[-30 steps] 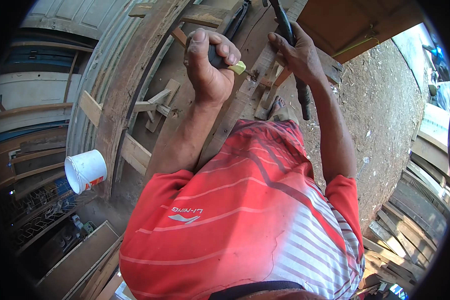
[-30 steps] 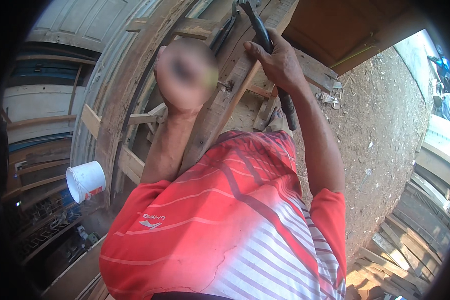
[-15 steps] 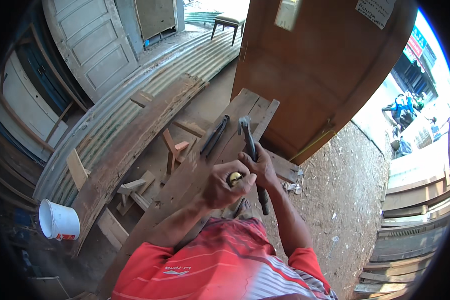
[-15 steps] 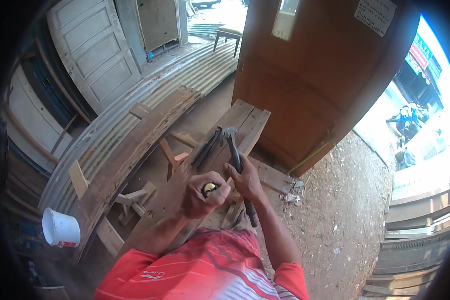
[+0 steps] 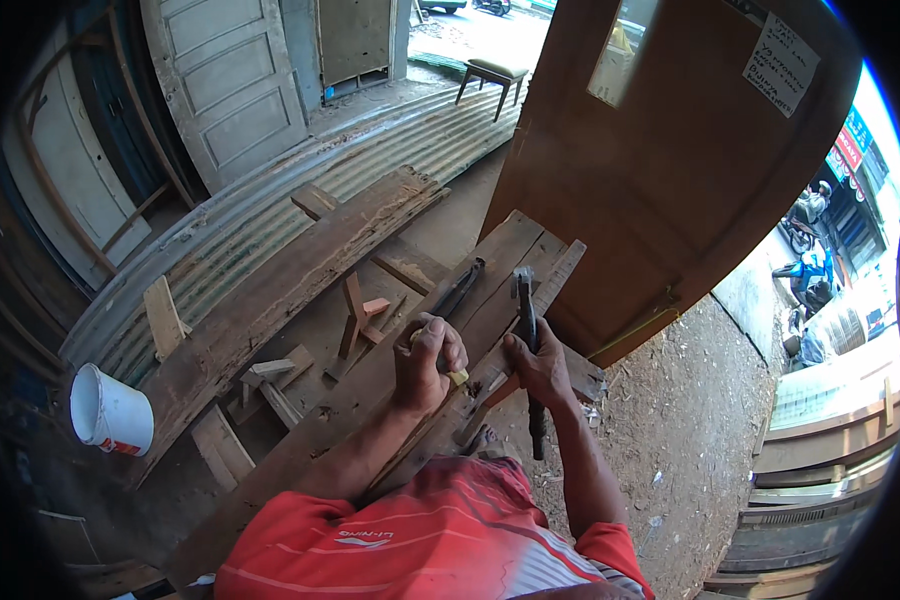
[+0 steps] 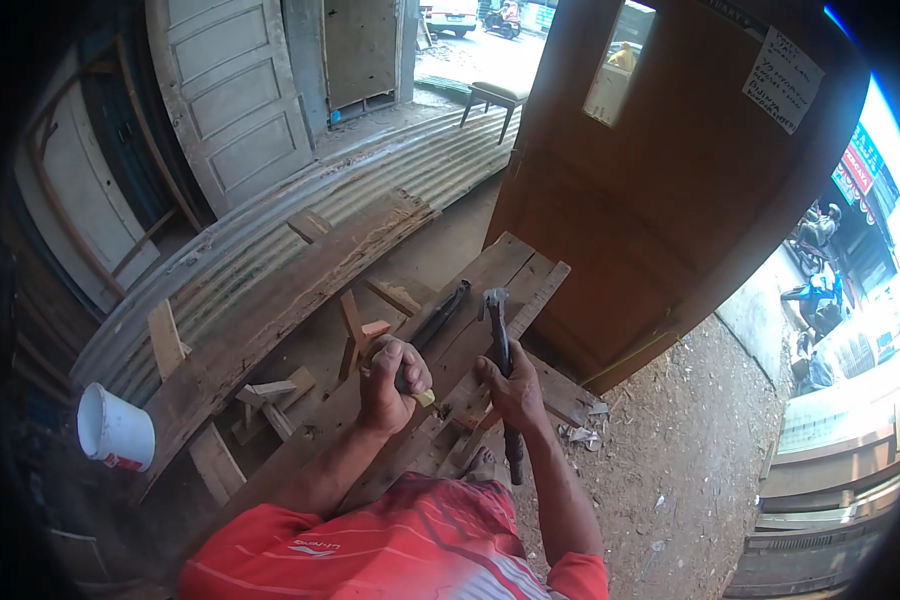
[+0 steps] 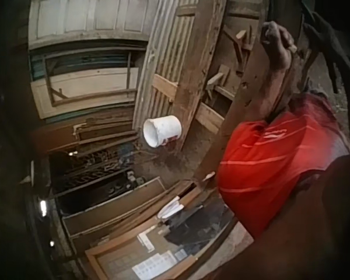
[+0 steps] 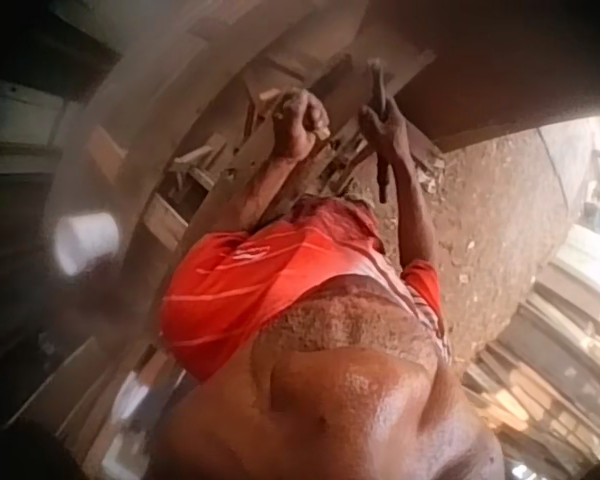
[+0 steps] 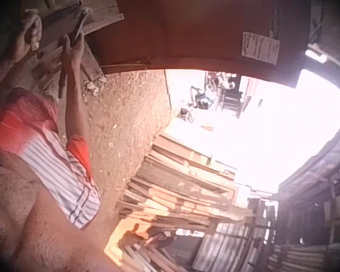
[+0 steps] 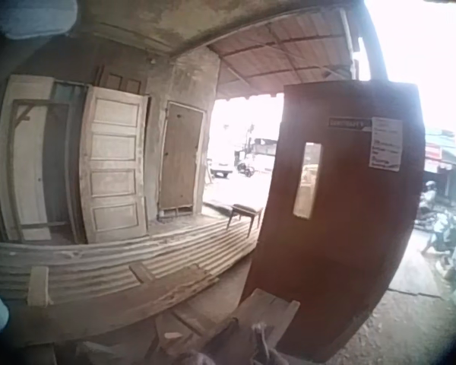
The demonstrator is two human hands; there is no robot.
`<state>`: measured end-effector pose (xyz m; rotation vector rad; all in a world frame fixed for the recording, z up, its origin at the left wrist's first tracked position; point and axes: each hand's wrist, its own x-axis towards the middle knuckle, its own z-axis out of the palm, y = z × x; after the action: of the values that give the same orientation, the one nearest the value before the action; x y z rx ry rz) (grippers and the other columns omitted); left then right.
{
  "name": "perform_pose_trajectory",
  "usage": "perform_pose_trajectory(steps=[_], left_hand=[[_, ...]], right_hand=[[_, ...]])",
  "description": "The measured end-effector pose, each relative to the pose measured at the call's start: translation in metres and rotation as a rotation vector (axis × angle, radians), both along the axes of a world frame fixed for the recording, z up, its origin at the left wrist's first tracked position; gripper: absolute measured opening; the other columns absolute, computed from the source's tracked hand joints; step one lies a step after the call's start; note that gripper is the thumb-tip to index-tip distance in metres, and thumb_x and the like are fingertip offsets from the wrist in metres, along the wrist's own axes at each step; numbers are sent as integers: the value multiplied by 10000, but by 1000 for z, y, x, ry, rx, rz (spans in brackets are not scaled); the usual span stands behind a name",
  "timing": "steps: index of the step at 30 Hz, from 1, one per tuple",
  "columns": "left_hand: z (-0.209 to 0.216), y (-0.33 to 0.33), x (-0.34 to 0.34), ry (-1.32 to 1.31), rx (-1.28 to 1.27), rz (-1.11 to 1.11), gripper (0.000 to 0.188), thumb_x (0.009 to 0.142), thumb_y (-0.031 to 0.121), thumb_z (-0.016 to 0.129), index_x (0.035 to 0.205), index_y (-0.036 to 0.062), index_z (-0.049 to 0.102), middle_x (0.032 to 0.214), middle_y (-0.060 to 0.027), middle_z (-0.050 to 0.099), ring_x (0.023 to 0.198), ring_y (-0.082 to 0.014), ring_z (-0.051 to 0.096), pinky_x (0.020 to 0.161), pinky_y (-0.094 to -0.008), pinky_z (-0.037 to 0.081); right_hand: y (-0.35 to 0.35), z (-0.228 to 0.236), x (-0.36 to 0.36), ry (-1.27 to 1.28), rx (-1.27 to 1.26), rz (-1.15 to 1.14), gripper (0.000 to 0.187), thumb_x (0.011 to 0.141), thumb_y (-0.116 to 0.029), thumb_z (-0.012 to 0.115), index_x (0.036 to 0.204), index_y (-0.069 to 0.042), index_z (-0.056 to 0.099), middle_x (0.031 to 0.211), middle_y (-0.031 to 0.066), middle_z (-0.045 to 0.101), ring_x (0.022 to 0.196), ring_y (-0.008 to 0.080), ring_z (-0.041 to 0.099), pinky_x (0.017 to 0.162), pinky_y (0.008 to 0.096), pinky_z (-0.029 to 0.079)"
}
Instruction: The person hammers a nail into a wooden beam while holding a screwdriver-like tool against the wood, then uses pliers to grip and pull at the nail area. The person then picks up and moves a large wooden plank.
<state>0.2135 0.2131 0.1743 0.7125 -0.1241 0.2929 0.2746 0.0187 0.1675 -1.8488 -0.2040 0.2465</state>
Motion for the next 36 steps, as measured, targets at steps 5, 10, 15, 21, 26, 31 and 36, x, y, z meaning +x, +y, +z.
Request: perform_pose_trajectory(steps=[5,10,15,21,26,31,36], left_hand=[[-7,4,9,56,-152,-66,279,1036,300,584,848,101,531,685,-21,495,584,-124,484,565,-299,440],[-5,3,6,40,-89,-49,285,1041,308,574,849,104,526,685,-17,488,590,-118,483,573,-296,441],[13,-13,-13,-162,568,-42,165,976,139,620,843,60,563,724,2,557,631,-76,508,577,-279,436],[2,-6,-7,-155,556,-137,153,966,163,612,851,72,567,716,-30,554,627,-100,521,573,-276,439],[-11,7,4,-74,-41,-55,263,1032,252,552,833,85,513,672,-35,496,553,-126,465,552,-297,439],[-13,14,3,-90,-83,-55,268,1032,274,558,842,92,510,683,-31,491,572,-127,477,555,-293,426],[-22,12,6,-48,-205,-72,259,1026,271,572,851,87,520,686,-33,495,591,-133,495,552,-300,429]], right_hand=[[-3,-10,4,-59,16,-16,522,946,-398,728,1309,-65,558,798,-22,544,683,81,505,604,285,449],[-1,-6,2,-44,32,2,545,956,-410,717,1336,-63,539,767,-42,522,635,54,493,550,262,423],[-2,-4,2,7,30,-15,513,950,-392,729,1314,-72,560,805,-38,537,695,69,495,607,272,443],[-2,-4,2,-61,19,-27,535,943,-395,738,1323,-63,559,843,-41,533,749,74,490,657,274,453],[1,-13,6,-8,84,-30,569,932,-420,748,1321,-49,561,837,-21,552,714,79,505,627,275,455],[8,-12,2,14,90,-19,584,947,-410,732,1386,-83,529,785,-18,559,564,64,505,489,252,423],[5,-5,1,27,69,9,632,961,-423,711,1453,-111,465,756,-28,555,521,54,510,447,235,419]])
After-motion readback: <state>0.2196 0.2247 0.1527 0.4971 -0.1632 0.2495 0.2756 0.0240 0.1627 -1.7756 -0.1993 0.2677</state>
